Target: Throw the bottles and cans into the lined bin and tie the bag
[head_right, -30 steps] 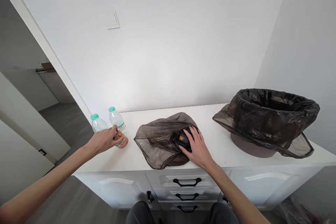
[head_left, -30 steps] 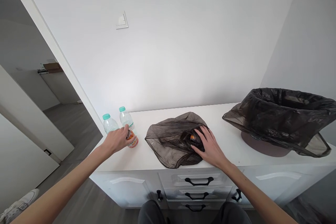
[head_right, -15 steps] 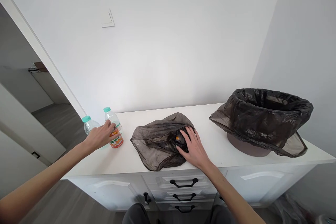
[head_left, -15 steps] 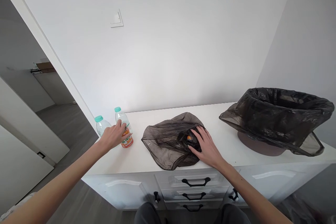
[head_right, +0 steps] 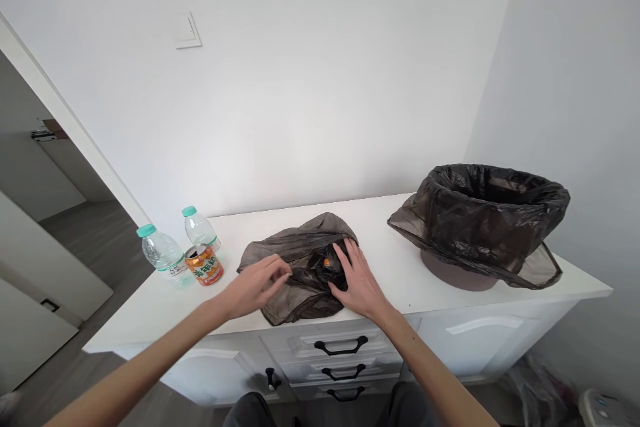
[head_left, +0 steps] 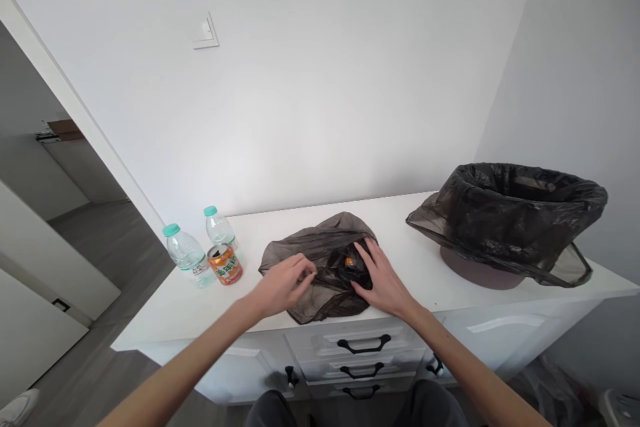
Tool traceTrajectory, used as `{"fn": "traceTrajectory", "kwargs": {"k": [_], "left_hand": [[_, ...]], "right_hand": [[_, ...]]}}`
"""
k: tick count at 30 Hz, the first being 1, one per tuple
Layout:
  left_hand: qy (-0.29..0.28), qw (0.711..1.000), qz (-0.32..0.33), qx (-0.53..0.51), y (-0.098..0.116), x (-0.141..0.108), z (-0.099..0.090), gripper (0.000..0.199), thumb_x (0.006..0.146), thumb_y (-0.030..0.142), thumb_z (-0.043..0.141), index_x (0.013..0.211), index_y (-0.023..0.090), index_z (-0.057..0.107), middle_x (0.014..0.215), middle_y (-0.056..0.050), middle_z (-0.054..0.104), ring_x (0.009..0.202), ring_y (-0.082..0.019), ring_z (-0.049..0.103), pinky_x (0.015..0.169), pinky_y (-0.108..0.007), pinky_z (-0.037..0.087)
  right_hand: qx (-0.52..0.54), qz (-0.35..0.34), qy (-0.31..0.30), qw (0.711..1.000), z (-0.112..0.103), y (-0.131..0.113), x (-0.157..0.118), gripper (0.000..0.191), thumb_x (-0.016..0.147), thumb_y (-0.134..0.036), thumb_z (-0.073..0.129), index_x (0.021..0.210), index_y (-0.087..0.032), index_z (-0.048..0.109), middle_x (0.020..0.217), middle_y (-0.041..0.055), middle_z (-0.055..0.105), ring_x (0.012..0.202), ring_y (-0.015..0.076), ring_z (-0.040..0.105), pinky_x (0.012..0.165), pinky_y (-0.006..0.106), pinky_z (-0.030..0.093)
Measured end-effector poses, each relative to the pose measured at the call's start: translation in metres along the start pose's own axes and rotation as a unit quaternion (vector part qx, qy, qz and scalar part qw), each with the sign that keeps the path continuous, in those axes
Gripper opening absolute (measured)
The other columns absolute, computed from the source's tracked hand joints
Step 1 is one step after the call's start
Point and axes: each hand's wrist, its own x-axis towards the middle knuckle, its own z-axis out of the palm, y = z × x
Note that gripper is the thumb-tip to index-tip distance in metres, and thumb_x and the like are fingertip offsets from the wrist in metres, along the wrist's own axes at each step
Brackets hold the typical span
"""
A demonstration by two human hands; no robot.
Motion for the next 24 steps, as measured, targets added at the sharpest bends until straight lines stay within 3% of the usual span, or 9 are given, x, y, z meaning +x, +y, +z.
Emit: {"fn": "traceTrajectory", "kwargs": {"k": [4, 7, 10, 14, 17, 20, 24], "left_hand": [[0.049, 0.994, -0.024, -0.099, 0.023, 0.047, 0.05, 0.026, 0.104, 0.035, 0.04, 0.117, 0.024, 0.059, 0.12, -0.011, 0.066, 0.113, -0.026, 0.063, 0.102, -0.041, 0.05], [0.062, 0.988, -0.079, -0.118, 0.032, 0.075, 0.068, 0.032, 0.105, 0.039, 0.037, 0.123, 0.022, 0.056, 0.126, -0.015, 0.065, 0.116, -0.029, 0.063, 0.1, -0.043, 0.049], [0.051, 0.982, -0.14, -0.12, 0.038, 0.096, 0.071, 0.039, 0.104, 0.046, 0.038, 0.125, 0.017, 0.053, 0.12, -0.02, 0.069, 0.108, -0.032, 0.068, 0.092, -0.042, 0.051], [0.025, 0.96, -0.251, -0.12, 0.039, 0.119, 0.072, 0.055, 0.094, 0.053, 0.052, 0.129, 0.011, 0.05, 0.102, -0.021, 0.076, 0.09, -0.034, 0.074, 0.076, -0.037, 0.051], [0.03, 0.939, -0.323, -0.113, 0.037, 0.134, 0.077, 0.059, 0.085, 0.055, 0.062, 0.122, 0.01, 0.056, 0.11, -0.025, 0.075, 0.099, -0.037, 0.073, 0.074, -0.034, 0.05], [0.036, 0.93, -0.344, -0.12, 0.037, 0.142, 0.079, 0.044, 0.079, 0.053, 0.068, 0.101, 0.015, 0.065, 0.103, -0.02, 0.076, 0.099, -0.037, 0.072, 0.072, -0.033, 0.049], [0.049, 0.934, -0.323, -0.143, 0.039, 0.136, 0.068, 0.03, 0.074, 0.047, 0.074, 0.077, 0.018, 0.065, 0.085, -0.012, 0.074, 0.088, -0.032, 0.071, 0.069, -0.033, 0.047]], "right_hand": [[0.058, 0.063, -0.043, 0.995, 0.0, 0.002, 0.001, 0.098, 0.096, -0.042, 0.058, 0.166, -0.029, -0.008, 0.175, 0.0125, -0.003, 0.159, 0.0352, 0.018, 0.113, 0.05, 0.049], [0.098, 0.094, -0.066, 0.989, -0.001, 0.004, 0.003, 0.103, 0.093, -0.039, 0.059, 0.166, -0.025, -0.013, 0.174, 0.016, 0.0, 0.156, 0.0353, 0.026, 0.11, 0.049, 0.052], [0.135, 0.084, -0.069, 0.985, -0.003, 0.007, 0.005, 0.103, 0.093, -0.033, 0.058, 0.165, -0.022, -0.015, 0.174, 0.0152, 0.008, 0.158, 0.0326, 0.023, 0.117, 0.05, 0.045], [0.169, 0.069, -0.092, 0.979, -0.007, 0.011, 0.008, 0.099, 0.092, -0.024, 0.053, 0.166, -0.02, -0.012, 0.174, 0.0135, 0.012, 0.157, 0.0304, 0.024, 0.122, 0.05, 0.038], [0.175, 0.069, -0.109, 0.976, -0.008, 0.013, 0.009, 0.099, 0.088, -0.016, 0.05, 0.166, -0.019, -0.01, 0.171, 0.0146, 0.021, 0.154, 0.0308, 0.032, 0.121, 0.049, 0.038], [0.172, 0.08, -0.11, 0.976, -0.007, 0.014, 0.01, 0.094, 0.089, -0.015, 0.045, 0.166, -0.017, -0.009, 0.167, 0.017, 0.033, 0.148, 0.0307, 0.042, 0.117, 0.048, 0.042], [0.158, 0.11, -0.084, 0.978, -0.002, 0.018, 0.01, 0.083, 0.093, -0.014, 0.036, 0.167, -0.013, -0.001, 0.159, 0.0201, 0.044, 0.139, 0.0294, 0.051, 0.112, 0.047, 0.045]]}}
